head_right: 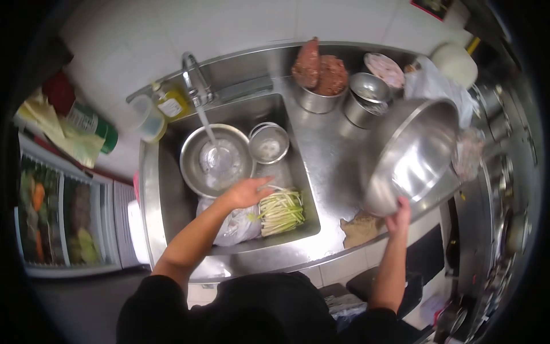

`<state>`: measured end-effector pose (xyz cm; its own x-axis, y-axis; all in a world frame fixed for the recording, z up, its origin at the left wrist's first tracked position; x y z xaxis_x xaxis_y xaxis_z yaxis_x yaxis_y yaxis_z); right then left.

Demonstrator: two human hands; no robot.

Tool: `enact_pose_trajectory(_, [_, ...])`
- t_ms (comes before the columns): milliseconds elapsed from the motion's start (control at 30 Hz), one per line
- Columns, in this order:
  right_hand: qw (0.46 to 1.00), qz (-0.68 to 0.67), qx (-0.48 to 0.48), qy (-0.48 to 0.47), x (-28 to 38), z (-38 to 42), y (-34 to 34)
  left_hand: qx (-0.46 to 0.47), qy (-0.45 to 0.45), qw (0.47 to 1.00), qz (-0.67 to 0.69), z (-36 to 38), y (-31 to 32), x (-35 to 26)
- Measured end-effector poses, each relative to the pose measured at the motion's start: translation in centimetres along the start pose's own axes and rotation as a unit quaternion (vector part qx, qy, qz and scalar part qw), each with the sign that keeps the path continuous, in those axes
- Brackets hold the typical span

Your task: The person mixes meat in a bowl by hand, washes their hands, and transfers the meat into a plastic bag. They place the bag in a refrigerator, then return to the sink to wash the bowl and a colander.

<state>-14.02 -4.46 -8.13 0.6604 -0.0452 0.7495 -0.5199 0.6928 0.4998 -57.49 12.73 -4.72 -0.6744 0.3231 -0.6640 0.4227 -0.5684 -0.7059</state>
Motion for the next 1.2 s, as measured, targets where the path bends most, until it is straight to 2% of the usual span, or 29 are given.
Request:
enact_pose_trajectory(33, [0.997, 0.015, -0.032, -0.064, 2.1, -1.0, -3.7, 0.021, -0.048, 0.997, -0.056, -0.1, 2.2, 5.3])
enact_pose_trajectory(67, [0.996, 0.013, -0.062, -0.060, 3.7, -0.3, -4.8, 0.045, -0.091, 0.988, -0.113, 0.2, 4.6, 11.0])
enact_pose_trajectory(133, [0.990, 0.019, -0.120, -0.076, 6.3, 0.3, -6.6, 0.050, -0.128, 0.981, -0.138, 0.8, 8.3, 21.9])
enact_pose_trajectory(200, [0.982, 0.012, -0.168, -0.087, 7.8, -1.3, -8.9, -0.144, -0.227, 0.939, -0.215, 2.4, 8.2, 31.4])
enact_pose_trajectory(267, [0.978, 0.065, -0.189, -0.054, 8.1, -2.0, -8.7, -0.014, -0.215, 0.947, -0.240, 1.8, 8.3, 38.9])
enact_pose_trajectory(333, [0.974, 0.093, -0.205, -0.023, 8.1, -2.6, -8.5, -0.061, -0.270, 0.932, -0.234, 2.4, 5.3, 42.8])
enact_pose_trajectory(367, [0.973, 0.095, -0.208, -0.011, 7.9, -3.5, -8.2, -0.150, -0.359, 0.919, -0.054, 3.7, 4.6, 45.9])
enact_pose_trajectory(400, [0.972, 0.095, -0.213, -0.001, 8.0, -4.1, -7.8, -0.223, -0.423, 0.873, 0.097, 4.4, 4.7, 47.2])
enact_pose_trajectory(467, [0.981, 0.050, -0.186, -0.030, 7.2, -3.1, -4.2, -0.390, -0.486, 0.705, 0.338, 6.4, 4.3, 48.0])
enact_pose_trajectory(533, [0.982, 0.043, -0.175, -0.056, 5.1, -0.1, -0.8, -0.389, -0.510, 0.644, 0.417, 7.1, 5.2, 46.9])
enact_pose_trajectory(567, [0.968, 0.156, -0.179, -0.080, 3.4, -0.7, -1.9, -0.442, -0.464, 0.618, 0.456, 6.9, 6.1, 48.3])
enact_pose_trajectory(600, [0.940, 0.268, -0.185, -0.098, 1.7, -1.0, -2.9, -0.489, -0.418, 0.586, 0.493, 6.3, 7.1, 49.8])
enact_pose_trajectory(633, [0.879, 0.426, -0.152, -0.147, 0.6, -0.1, -1.0, -0.480, -0.429, 0.574, 0.507, 5.8, 7.4, 48.9])
enact_pose_trajectory(667, [0.790, 0.575, -0.112, -0.184, -1.5, 0.8, 2.0, -0.472, -0.444, 0.557, 0.519, 6.8, 7.5, 47.6])
enact_pose_trajectory(700, [0.692, 0.680, -0.125, -0.208, -2.8, 1.2, 3.3, -0.468, -0.462, 0.538, 0.528, 7.9, 7.6, 46.3])
enact_pose_trajectory(733, [0.582, 0.770, -0.132, -0.228, -4.2, 1.2, 4.7, -0.458, -0.455, 0.576, 0.502, 7.9, 7.4, 46.3])
enact_pose_trajectory(800, [0.507, 0.817, -0.137, -0.238, -6.3, 1.7, 8.0, -0.445, -0.440, 0.642, 0.442, 8.9, 6.3, 47.7])
enact_pose_trajectory(833, [0.473, 0.835, -0.136, -0.247, -6.8, 1.6, 10.0, -0.433, -0.449, 0.665, 0.411, 9.8, 5.1, 46.2])
enact_pose_trajectory(867, [0.459, 0.858, -0.130, -0.191, -7.0, 1.0, 11.5, -0.382, -0.466, 0.756, 0.257, 10.3, 3.3, 46.8])
enact_pose_trajectory(933, [0.424, 0.894, -0.121, -0.073, -6.7, 0.6, 14.3, -0.459, -0.336, 0.763, 0.308, 11.2, -3.8, 36.8])
enact_pose_trajectory(967, [0.461, 0.877, -0.072, -0.115, -6.9, 0.4, 15.9, -0.412, -0.352, 0.801, 0.255, 11.3, -5.9, 35.2])
enact_pose_trajectory(1000, [0.463, 0.870, -0.052, -0.160, -7.7, -0.2, 17.1, -0.392, -0.347, 0.842, 0.131, 11.7, -9.3, 30.6])
enact_pose_trajectory(1067, [0.467, 0.849, -0.011, -0.246, -11.2, -1.5, 19.2, -0.344, -0.302, 0.883, -0.108, 11.9, -13.9, 22.4])
enact_pose_trajectory(1133, [0.451, 0.826, 0.000, -0.339, -15.6, -0.7, 23.0, -0.355, -0.227, 0.891, -0.169, 12.6, -16.6, 16.4])
enact_pose_trajectory(1200, [0.445, 0.798, 0.160, -0.372, -20.6, 3.3, 29.1, -0.361, -0.171, 0.892, -0.214, 13.2, -18.2, 12.7])
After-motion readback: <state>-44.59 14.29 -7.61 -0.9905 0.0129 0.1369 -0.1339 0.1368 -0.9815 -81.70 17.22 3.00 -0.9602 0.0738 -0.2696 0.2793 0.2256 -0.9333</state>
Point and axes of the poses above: each hand's wrist, its own z-axis away from the middle knuckle, its own y-axis out of the palm, x = y × z, the point moved 8 cm from there along -z, towards the middle knuckle, and after that the axes turned 8 degrees about -x, right-handed, at the moved point
